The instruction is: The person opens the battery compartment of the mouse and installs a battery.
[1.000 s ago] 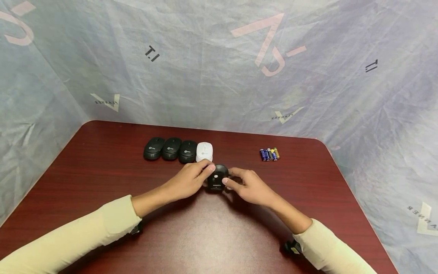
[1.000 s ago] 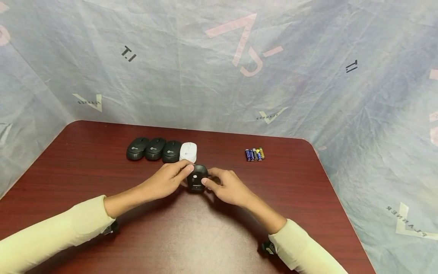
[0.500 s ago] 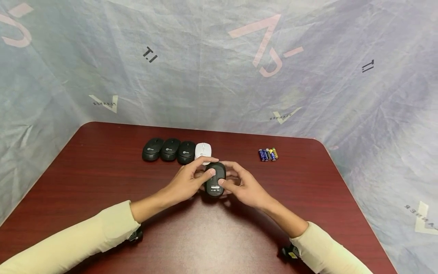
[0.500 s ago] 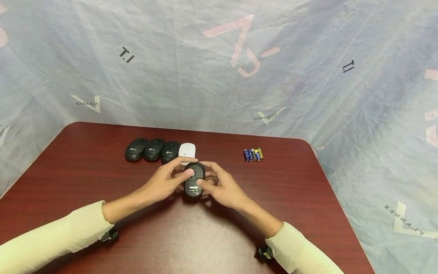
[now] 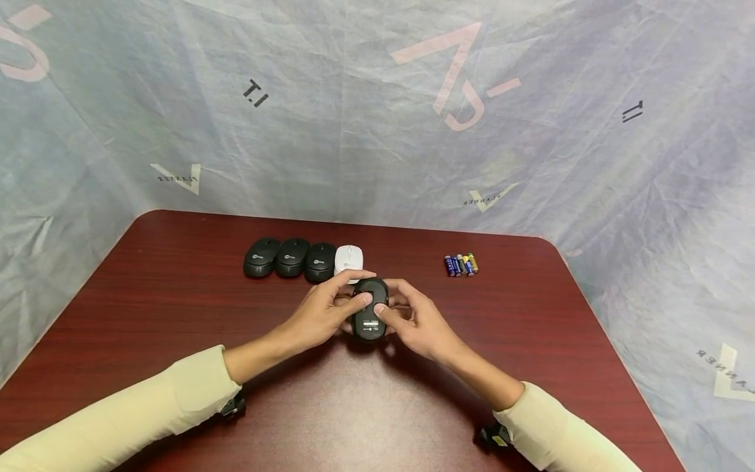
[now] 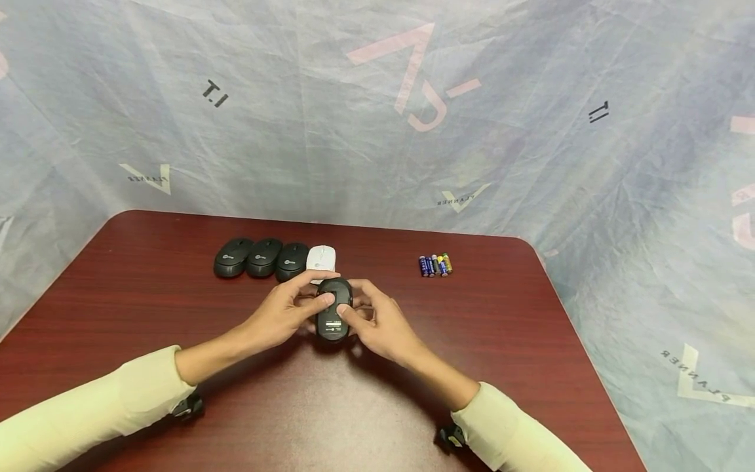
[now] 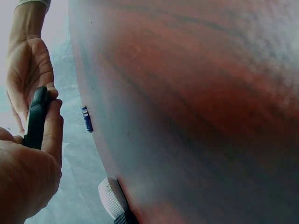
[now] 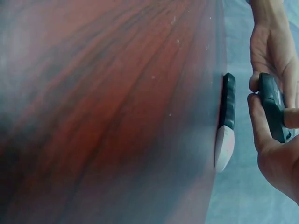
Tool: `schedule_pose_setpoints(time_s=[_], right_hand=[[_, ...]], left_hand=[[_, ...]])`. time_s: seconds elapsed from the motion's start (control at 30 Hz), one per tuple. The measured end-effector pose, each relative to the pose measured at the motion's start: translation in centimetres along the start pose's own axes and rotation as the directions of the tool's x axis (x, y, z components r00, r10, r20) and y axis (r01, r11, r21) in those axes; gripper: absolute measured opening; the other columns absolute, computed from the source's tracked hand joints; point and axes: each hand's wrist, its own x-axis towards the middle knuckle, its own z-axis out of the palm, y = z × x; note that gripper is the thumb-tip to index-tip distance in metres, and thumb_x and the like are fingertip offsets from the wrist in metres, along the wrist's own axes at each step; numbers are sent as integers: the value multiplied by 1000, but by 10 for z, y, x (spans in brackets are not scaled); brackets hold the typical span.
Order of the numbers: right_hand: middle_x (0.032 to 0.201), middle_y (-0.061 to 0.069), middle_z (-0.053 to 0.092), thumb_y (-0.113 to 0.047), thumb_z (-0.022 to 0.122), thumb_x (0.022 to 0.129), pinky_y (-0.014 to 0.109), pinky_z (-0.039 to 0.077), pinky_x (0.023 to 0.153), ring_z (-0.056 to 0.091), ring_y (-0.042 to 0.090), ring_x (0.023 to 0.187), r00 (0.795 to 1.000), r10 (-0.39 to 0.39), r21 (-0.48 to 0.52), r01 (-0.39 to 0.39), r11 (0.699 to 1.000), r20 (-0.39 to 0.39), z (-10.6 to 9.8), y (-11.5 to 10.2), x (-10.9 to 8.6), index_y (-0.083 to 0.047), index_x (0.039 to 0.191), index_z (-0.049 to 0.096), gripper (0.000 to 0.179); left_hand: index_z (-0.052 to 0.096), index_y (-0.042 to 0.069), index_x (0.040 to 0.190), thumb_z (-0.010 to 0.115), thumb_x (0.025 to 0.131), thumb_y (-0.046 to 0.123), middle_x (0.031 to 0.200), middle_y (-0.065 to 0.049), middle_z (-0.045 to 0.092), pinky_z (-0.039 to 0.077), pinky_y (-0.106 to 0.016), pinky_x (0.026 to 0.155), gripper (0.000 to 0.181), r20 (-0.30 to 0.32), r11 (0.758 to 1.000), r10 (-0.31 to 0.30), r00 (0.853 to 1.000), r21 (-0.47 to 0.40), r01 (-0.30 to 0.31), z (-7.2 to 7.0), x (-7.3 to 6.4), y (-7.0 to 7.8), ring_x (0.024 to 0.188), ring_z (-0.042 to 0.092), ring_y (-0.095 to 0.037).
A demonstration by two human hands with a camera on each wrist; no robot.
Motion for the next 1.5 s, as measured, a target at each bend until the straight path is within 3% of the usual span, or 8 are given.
schedule_pose_setpoints(time_s=[0.17,0.4,0.63,0.8,0.9,1.1,1.3,1.5], right_hand=[[125,22,78,-14,71,111,38,73,80,82,23,101,1000,23,-26,-23,999,-3,0,-1,2,-11,155,59,46],[134,23,75,-8,74,109,48,73,75,83,31,106,1000,-10,6,10,1000,-6,-2,-2,4,-24,161,55,58],[132,11,80,-10,79,106,43,69,97,80,25,113,991,-101,-91,92,992,-92,-2,3,11,-19,149,66,45],[120,11,81,-9,81,105,36,66,97,78,23,108,974,-147,-116,128,985,-173,-4,2,16,-15,145,68,43],[112,15,80,-5,79,105,35,66,92,77,28,101,965,-158,-77,144,987,-212,-6,0,20,-11,145,67,42],[113,31,75,3,73,106,56,71,88,76,50,98,968,-109,92,133,987,-224,-20,1,25,-2,147,64,42],[115,34,74,6,72,105,36,72,83,81,27,94,976,-39,111,64,992,-216,-46,7,18,2,148,64,43],[116,30,74,2,74,106,31,71,83,81,14,90,979,-10,22,15,1000,-206,-83,23,4,2,148,68,42]], left_hand=[[60,18,160,68,116,23,134,-20,78,72,-36,75,45,24,1000,-8,1000,-5,8,-1,1,-4,104,82,-17],[52,14,166,76,110,14,131,-25,76,70,-38,74,61,66,999,-26,997,-29,28,-4,0,-7,99,80,-17],[51,7,163,82,104,10,129,-23,78,70,-38,76,66,54,997,-57,997,-46,60,-6,2,-8,102,80,-18],[50,5,162,82,104,9,127,-24,80,70,-40,75,66,52,995,-79,996,-52,81,-5,2,-8,98,81,-17],[51,6,160,81,105,8,127,-25,80,70,-39,75,63,62,993,-85,994,-82,90,-6,1,-8,97,81,-16],[50,6,162,78,106,6,128,-26,77,70,-39,77,63,91,984,-79,993,-153,93,-11,-1,-12,99,80,-17],[46,1,162,78,102,-3,125,-22,73,71,-35,82,68,81,965,-69,994,-249,87,-16,-2,-17,100,80,-17],[46,3,164,81,95,-8,131,-21,71,70,-34,76,78,67,962,-77,995,-256,92,-22,-5,-18,102,79,-20]])
